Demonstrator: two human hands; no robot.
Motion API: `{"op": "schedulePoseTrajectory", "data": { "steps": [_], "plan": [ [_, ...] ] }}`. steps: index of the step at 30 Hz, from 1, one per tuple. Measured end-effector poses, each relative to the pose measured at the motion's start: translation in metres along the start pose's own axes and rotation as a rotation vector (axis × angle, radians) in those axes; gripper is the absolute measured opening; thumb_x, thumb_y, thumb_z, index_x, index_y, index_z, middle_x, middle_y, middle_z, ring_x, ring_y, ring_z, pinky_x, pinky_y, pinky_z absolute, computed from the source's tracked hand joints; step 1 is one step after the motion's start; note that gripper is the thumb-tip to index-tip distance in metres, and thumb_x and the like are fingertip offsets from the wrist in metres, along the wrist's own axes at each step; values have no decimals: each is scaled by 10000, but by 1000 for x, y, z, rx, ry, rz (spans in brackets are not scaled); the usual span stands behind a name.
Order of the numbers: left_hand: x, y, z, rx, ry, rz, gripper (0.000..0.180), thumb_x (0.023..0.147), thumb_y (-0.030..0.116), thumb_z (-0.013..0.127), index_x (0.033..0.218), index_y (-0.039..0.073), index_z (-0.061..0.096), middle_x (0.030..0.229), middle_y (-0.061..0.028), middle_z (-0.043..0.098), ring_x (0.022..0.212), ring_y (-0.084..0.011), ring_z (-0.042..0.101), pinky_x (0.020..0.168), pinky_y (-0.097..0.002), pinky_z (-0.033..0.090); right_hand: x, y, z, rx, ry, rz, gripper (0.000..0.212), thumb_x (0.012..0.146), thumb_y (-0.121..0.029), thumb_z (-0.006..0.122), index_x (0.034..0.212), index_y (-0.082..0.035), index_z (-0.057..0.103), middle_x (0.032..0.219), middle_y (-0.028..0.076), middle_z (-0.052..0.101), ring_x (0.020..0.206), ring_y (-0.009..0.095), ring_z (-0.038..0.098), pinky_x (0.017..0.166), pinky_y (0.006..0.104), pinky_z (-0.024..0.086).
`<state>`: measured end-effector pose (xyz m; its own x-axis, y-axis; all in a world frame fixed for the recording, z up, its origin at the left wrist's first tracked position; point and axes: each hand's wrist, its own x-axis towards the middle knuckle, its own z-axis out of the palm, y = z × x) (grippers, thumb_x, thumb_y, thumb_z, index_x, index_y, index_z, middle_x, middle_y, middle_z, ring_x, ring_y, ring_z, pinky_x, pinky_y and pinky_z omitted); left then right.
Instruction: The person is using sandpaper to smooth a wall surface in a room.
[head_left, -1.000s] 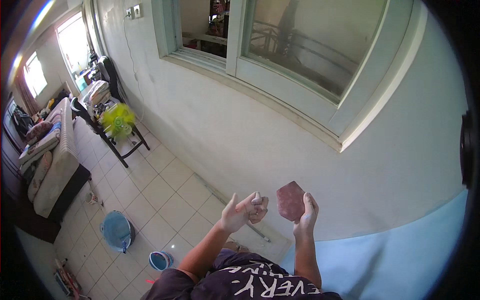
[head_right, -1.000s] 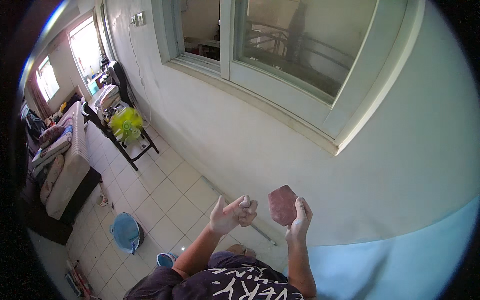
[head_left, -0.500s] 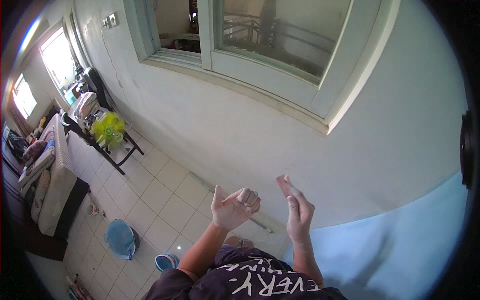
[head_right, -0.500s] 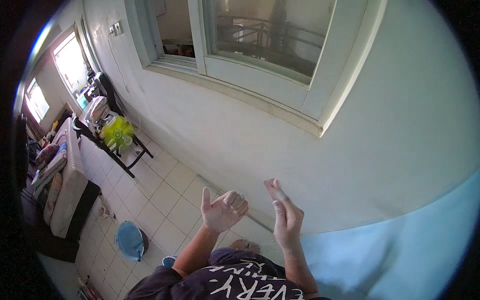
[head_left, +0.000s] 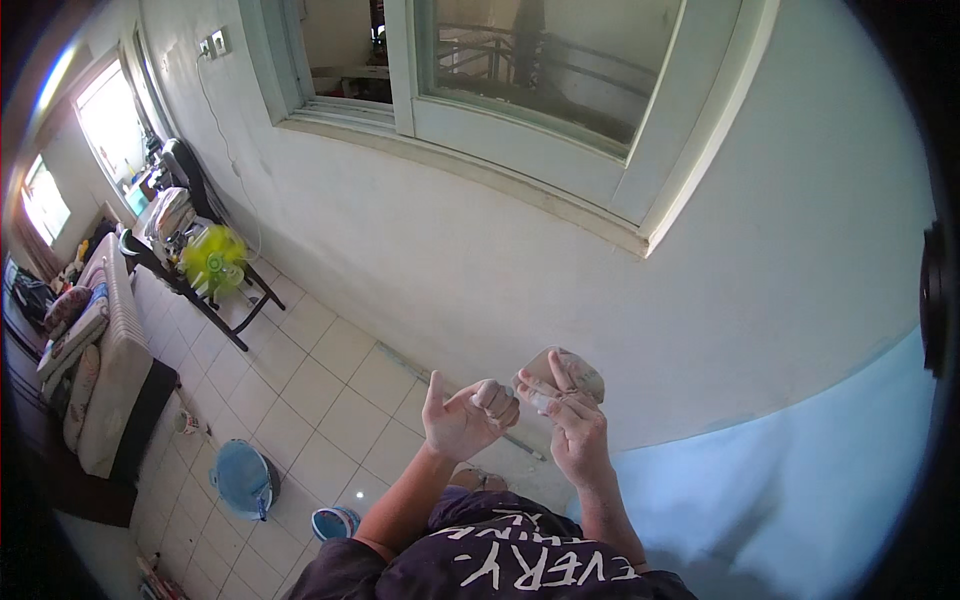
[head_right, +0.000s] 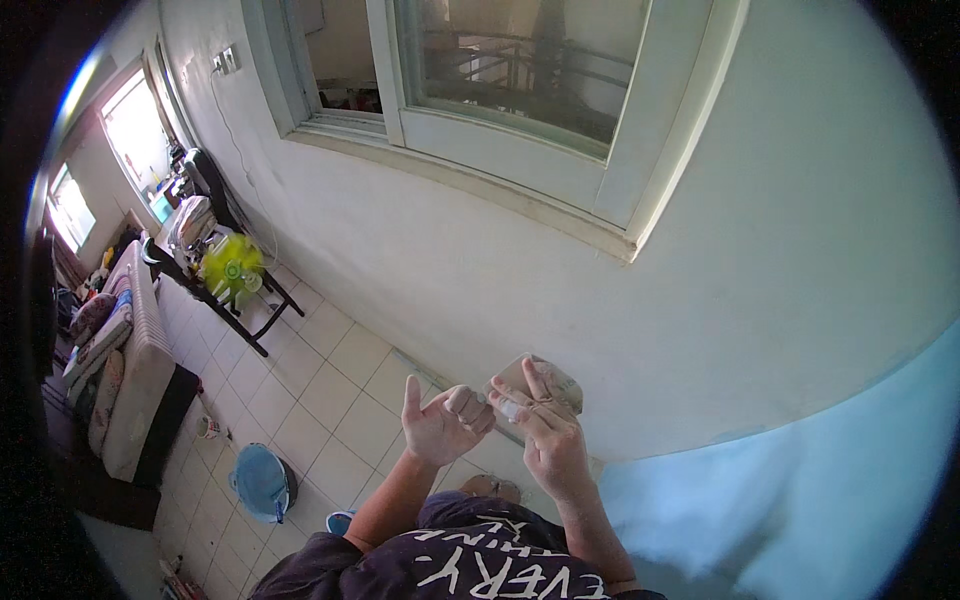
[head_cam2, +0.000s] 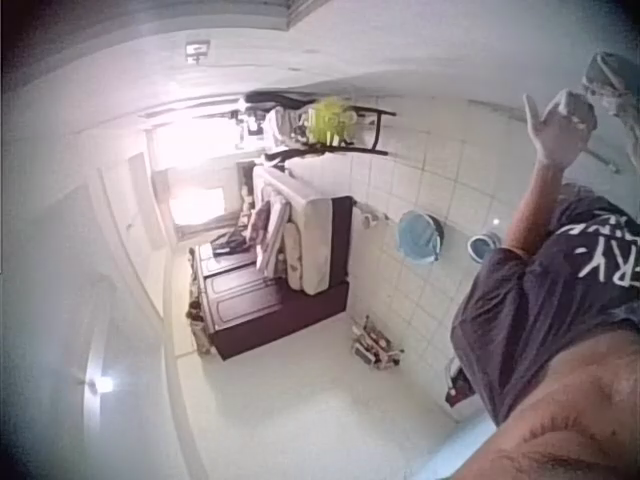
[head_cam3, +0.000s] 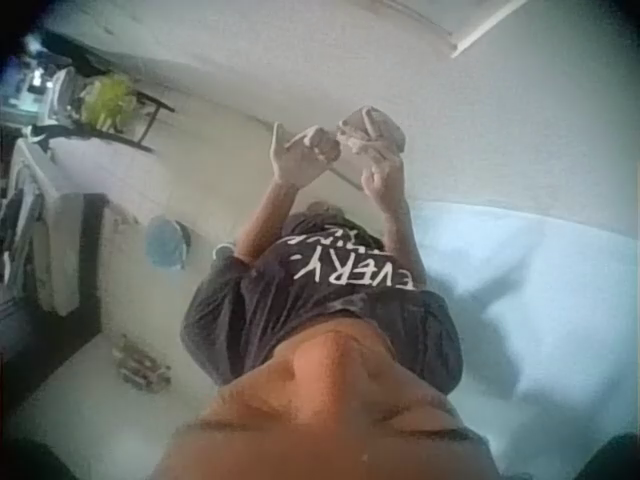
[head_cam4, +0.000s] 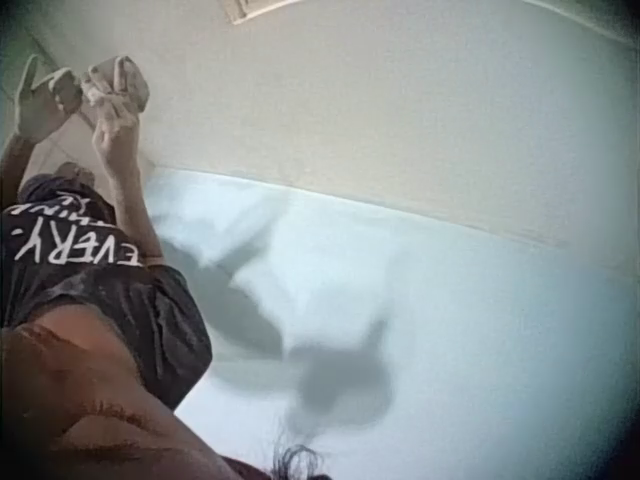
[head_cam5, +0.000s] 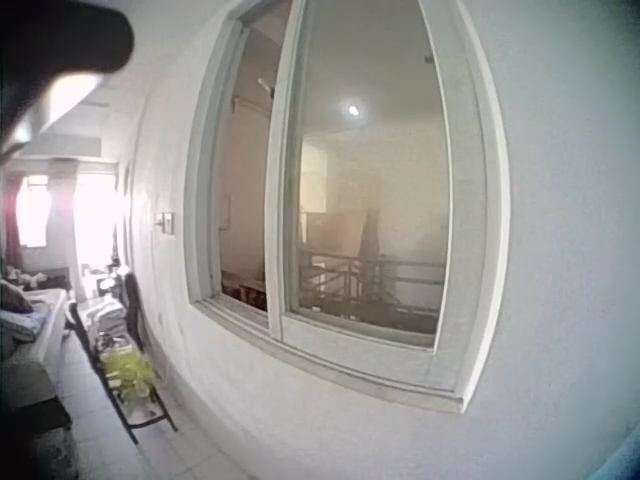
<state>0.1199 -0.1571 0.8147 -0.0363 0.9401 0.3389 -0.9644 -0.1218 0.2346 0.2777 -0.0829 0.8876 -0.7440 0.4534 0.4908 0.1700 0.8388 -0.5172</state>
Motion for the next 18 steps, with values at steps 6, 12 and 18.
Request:
{"op": "schedulePoseTrajectory", "data": {
  "steps": [6,12,18],
  "plan": [
    [-3,3,2,28,67,-23,652,891,751,201,756,128,338,739,-1,299,716,-186,301,697,-313,267,0,-5,4,-10,58,-46,440,808,113,481,1163,-86,648,1256,54,623,1333,306,428,1123,483,322],
    [-7,4,-3,-42,-17,2,662,894,748,197,754,122,360,736,-9,318,714,-187,311,698,-313,270,-3,-1,4,-93,48,16,468,795,125,482,1182,-86,641,1285,57,605,1336,303,425,1120,489,323],
    [-9,5,3,11,80,-10,667,898,742,188,738,121,373,715,-6,311,700,-190,305,689,-314,268,0,-11,3,-95,-13,-69,475,776,110,488,1181,-85,639,1279,54,610,1340,297,423,1122,480,323]
  ]
}}
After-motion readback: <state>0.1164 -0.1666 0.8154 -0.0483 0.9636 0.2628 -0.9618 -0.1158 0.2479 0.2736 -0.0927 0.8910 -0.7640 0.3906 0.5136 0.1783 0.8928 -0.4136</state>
